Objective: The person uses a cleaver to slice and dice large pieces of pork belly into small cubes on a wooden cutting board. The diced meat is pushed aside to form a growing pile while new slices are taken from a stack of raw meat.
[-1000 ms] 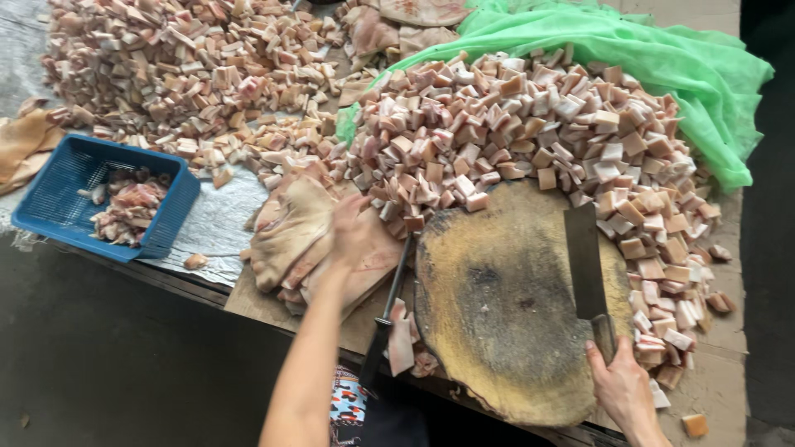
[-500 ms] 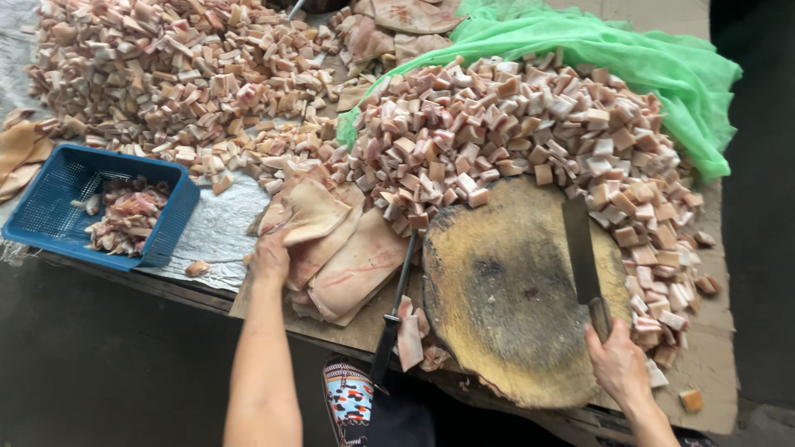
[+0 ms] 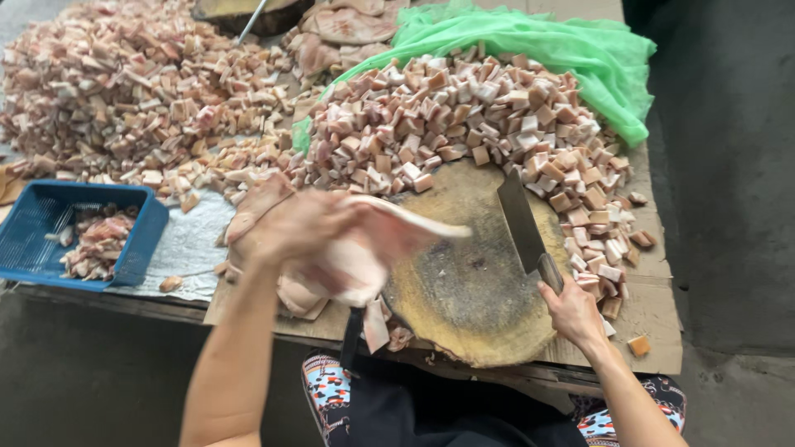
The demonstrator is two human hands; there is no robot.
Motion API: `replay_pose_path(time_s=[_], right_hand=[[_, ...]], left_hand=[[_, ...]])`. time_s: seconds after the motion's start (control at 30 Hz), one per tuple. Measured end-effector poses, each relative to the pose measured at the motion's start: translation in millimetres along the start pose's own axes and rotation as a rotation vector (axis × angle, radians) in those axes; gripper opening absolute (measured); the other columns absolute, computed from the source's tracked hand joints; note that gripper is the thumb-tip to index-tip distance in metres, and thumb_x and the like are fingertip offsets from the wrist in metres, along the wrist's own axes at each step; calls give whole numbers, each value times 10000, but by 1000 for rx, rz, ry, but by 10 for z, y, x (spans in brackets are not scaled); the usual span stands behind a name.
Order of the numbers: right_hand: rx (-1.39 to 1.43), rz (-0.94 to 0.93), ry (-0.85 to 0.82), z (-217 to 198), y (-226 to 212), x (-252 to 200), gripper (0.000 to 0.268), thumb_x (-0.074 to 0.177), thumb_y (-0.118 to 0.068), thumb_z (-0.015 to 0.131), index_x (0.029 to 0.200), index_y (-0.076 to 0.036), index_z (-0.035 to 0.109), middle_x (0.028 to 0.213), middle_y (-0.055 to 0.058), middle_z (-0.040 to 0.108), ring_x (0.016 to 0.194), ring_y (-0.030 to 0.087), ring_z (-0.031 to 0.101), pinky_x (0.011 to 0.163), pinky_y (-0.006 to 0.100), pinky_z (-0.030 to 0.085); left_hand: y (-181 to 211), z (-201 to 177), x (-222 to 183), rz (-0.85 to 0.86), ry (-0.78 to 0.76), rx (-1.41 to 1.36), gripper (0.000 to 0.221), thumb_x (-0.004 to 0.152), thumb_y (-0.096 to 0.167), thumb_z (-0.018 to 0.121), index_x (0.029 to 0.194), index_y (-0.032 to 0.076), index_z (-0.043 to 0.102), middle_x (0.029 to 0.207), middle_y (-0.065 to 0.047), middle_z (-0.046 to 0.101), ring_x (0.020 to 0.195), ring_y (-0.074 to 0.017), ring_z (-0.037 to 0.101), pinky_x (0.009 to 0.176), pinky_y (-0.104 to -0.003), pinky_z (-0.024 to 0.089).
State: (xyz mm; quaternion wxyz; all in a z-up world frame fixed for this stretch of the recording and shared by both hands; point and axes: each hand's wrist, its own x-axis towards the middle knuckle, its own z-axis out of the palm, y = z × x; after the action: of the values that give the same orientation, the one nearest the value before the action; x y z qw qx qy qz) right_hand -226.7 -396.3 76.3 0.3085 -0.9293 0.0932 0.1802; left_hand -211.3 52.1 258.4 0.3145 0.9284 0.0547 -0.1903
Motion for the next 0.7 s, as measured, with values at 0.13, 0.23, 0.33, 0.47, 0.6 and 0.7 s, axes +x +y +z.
replay_pose_path(time_s=[0.13,0.23,0.33,0.47,0.6,0.7], right_hand=[[104,207,-44,-117,228,-143,470,972,-399,560,1319,-81,535,805,305,732,749,495,766,735,579,611],[-113,-89,130,-11,403,-156,438,968,-414,606,1159,-30,521,877,317,708,852,493,701,783,590,542],[-74,37,47,90,493,-171,418,963,-427,579,1181,-80,497,896,325,721,878,519,692,791,606,539],[-133,114,-30,178,446,-201,421,971,-437,548,1216,-102,478,903,299,741,866,497,726,786,586,572],[-125,67,36,150,432,-206,437,949,-438,581,1222,-110,488,913,318,730,921,520,688,828,594,532],[-35,28,67,135,513,-165,423,942,-423,603,1177,-86,508,940,316,723,928,528,679,807,597,528]], left_hand=[[82,991,903,12,-74,41,438,1053,483,574,1035,87,759,946,-152,745,874,-301,693,843,-449,571],[-130,1479,1618,154,332,342,308,973,360,648,1144,110,703,1135,-153,694,1040,-339,671,869,-461,553],[-320,1787,2303,328,541,447,360,944,239,625,1297,186,668,1355,-116,611,1207,-347,600,954,-470,514],[-677,1989,2935,569,520,702,401,890,206,568,1278,244,662,1482,-33,563,1388,-313,472,1138,-497,345],[-1155,1897,3125,414,446,580,434,977,121,501,1353,270,658,1508,31,578,1481,-200,430,1248,-521,236],[-1075,1867,3123,381,460,539,396,1001,200,492,1360,226,655,1454,3,596,1460,-228,427,1226,-551,225]])
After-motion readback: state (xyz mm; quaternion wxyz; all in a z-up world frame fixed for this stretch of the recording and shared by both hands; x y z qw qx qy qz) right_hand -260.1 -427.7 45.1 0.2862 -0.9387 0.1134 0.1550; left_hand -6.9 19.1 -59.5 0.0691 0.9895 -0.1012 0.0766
